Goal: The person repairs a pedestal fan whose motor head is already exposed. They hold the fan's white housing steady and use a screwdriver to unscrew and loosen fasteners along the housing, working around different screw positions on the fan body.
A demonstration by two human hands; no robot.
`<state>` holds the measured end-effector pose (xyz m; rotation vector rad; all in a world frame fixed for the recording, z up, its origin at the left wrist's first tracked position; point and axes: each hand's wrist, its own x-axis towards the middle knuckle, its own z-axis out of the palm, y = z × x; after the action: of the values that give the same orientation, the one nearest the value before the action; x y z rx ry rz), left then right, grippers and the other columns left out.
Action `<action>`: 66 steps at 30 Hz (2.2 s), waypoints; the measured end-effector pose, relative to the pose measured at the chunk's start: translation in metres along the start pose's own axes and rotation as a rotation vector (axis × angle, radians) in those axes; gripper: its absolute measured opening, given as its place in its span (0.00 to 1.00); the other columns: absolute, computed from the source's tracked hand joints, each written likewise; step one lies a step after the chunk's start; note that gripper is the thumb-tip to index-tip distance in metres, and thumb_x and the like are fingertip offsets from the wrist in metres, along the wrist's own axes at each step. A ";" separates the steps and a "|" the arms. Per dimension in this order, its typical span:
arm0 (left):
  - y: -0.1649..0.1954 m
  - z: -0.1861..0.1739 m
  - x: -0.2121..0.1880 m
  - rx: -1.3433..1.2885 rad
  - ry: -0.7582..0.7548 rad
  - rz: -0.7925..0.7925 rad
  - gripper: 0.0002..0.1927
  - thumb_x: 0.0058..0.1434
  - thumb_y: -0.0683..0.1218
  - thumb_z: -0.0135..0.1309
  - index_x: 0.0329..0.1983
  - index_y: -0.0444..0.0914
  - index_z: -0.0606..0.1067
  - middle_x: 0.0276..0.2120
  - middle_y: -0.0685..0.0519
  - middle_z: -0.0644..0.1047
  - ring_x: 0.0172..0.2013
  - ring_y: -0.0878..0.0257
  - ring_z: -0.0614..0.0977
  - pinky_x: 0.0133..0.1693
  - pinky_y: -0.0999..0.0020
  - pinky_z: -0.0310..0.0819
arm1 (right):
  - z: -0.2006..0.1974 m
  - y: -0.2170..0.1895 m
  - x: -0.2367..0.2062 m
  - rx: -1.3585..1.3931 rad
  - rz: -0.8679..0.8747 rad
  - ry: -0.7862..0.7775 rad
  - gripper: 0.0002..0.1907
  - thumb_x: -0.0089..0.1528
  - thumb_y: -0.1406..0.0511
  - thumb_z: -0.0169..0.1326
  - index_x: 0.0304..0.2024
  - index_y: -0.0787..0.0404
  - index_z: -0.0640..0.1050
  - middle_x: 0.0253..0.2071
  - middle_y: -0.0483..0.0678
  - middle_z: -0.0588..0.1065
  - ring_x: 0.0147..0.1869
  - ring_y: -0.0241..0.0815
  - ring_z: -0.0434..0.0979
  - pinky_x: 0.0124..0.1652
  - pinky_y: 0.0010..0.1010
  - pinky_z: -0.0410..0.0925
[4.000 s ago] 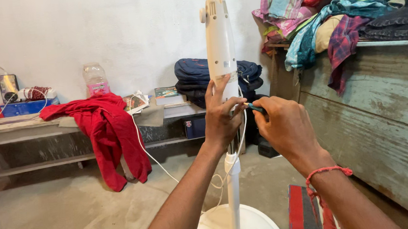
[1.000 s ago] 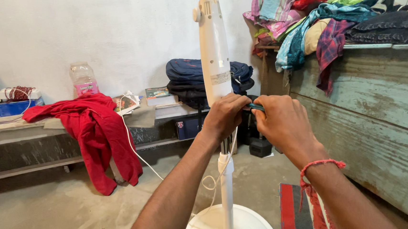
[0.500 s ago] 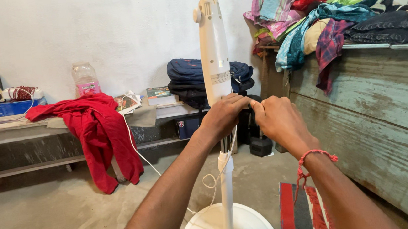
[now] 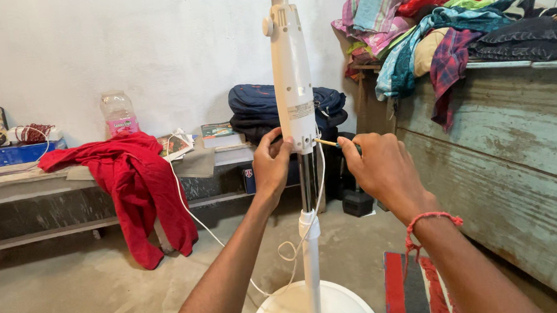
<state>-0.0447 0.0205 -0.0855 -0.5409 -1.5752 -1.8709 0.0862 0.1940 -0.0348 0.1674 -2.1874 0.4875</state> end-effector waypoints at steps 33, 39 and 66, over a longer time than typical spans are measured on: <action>-0.029 0.003 0.005 -0.367 -0.245 -0.196 0.27 0.69 0.38 0.47 0.71 0.41 0.64 0.47 0.51 0.80 0.44 0.66 0.81 0.44 0.67 0.77 | 0.030 0.001 -0.028 0.170 -0.351 0.211 0.10 0.59 0.61 0.62 0.33 0.61 0.82 0.23 0.52 0.77 0.23 0.51 0.78 0.25 0.41 0.67; -0.038 0.003 0.005 -0.418 -0.208 -0.189 0.27 0.69 0.40 0.50 0.71 0.38 0.64 0.46 0.51 0.80 0.41 0.68 0.80 0.43 0.71 0.77 | 0.029 -0.017 -0.028 0.120 -0.302 0.128 0.11 0.59 0.60 0.61 0.28 0.62 0.81 0.20 0.56 0.76 0.24 0.58 0.78 0.27 0.46 0.68; -0.048 0.010 -0.003 -0.458 -0.074 -0.143 0.26 0.65 0.40 0.56 0.67 0.33 0.70 0.33 0.55 0.79 0.27 0.74 0.72 0.28 0.78 0.63 | 0.018 -0.050 -0.011 0.224 -0.033 0.030 0.14 0.55 0.60 0.64 0.30 0.67 0.83 0.20 0.62 0.75 0.24 0.57 0.80 0.29 0.42 0.71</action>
<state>-0.0762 0.0354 -0.1204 -0.7155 -1.2537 -2.3635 0.0941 0.1408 -0.0385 0.3143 -2.0940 0.7122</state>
